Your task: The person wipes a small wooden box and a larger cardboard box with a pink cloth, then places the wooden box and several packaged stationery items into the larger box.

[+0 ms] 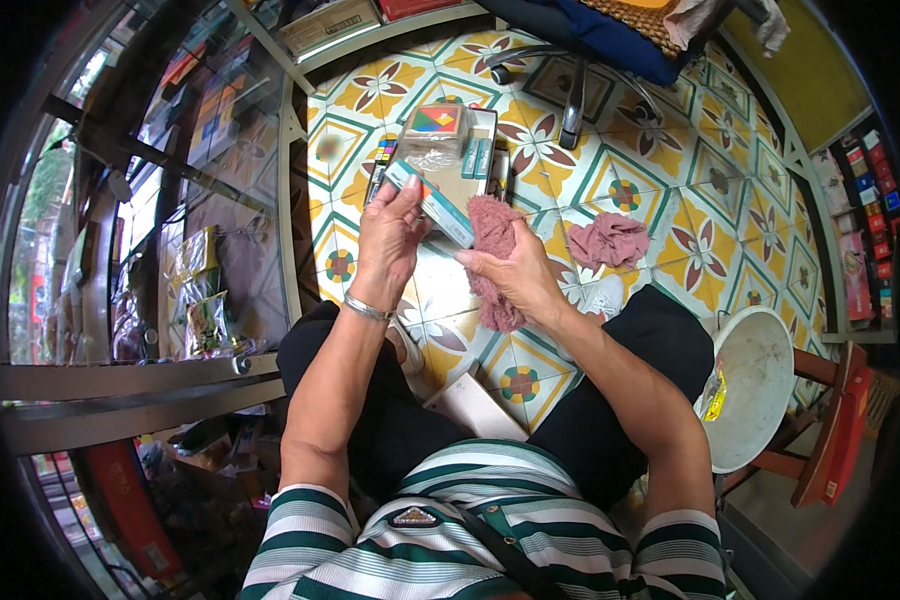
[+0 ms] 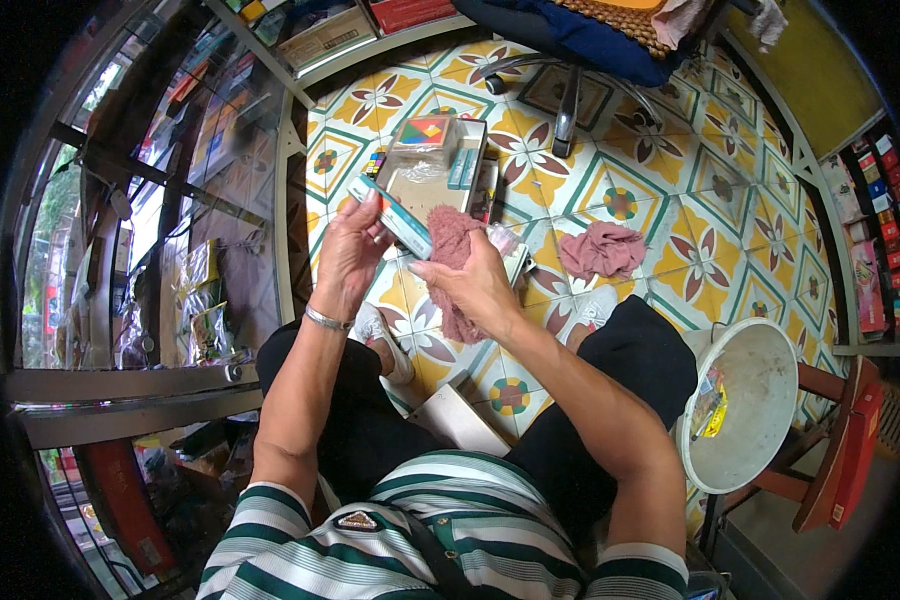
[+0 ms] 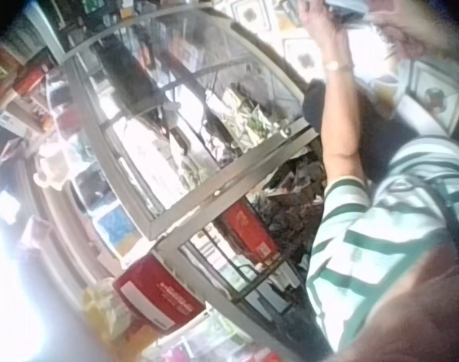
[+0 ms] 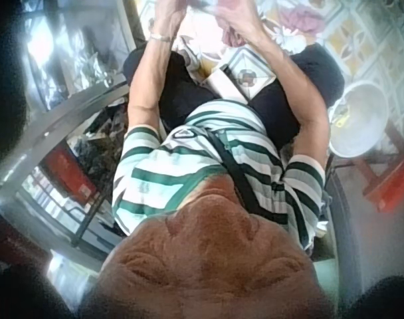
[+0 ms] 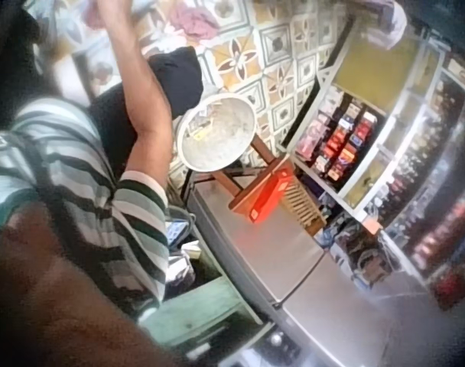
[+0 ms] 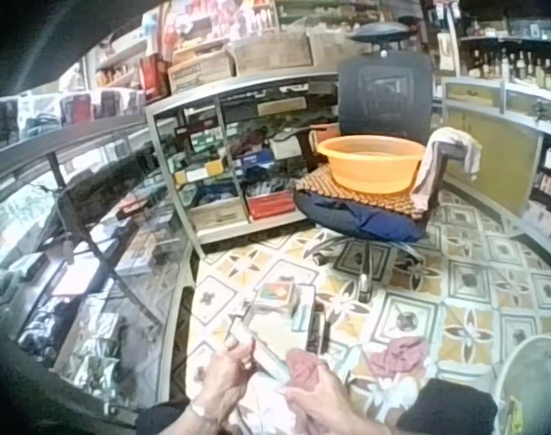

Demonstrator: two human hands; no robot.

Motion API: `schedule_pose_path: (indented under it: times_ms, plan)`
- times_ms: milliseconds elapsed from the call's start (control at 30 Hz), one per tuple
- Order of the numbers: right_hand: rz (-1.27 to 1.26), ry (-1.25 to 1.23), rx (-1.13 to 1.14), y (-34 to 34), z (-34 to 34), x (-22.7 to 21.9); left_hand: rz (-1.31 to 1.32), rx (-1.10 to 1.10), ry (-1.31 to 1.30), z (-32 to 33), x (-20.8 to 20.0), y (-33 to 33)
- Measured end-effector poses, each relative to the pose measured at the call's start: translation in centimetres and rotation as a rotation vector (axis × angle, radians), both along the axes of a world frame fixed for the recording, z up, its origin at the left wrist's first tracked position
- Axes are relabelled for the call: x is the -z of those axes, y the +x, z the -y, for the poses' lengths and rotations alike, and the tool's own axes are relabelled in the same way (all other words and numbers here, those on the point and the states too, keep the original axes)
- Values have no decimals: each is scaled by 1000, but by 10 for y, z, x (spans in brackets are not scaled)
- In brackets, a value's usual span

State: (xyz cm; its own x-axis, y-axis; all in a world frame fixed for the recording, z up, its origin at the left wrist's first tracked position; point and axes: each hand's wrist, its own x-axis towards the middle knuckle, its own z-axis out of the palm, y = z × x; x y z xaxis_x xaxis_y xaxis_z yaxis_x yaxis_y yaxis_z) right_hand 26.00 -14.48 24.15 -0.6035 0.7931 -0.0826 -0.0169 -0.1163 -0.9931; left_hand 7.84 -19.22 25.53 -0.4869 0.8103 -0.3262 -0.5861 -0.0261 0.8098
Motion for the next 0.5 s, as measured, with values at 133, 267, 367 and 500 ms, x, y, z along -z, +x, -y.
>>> schedule_pose_path:
  times_ms: [133,267,367,500]
  plan:
    - [-38,-35,90,-1,-4,6,-16,8,26,1,-4,12]
    - [-311,-277,222,-9,-12,10,-116,-37,84,0,-2,29]
    - [-356,-402,232,-8,-16,16,-184,60,135,2,-5,38]
    - [-320,-283,262,-7,-19,17,-309,144,164,5,-10,47]
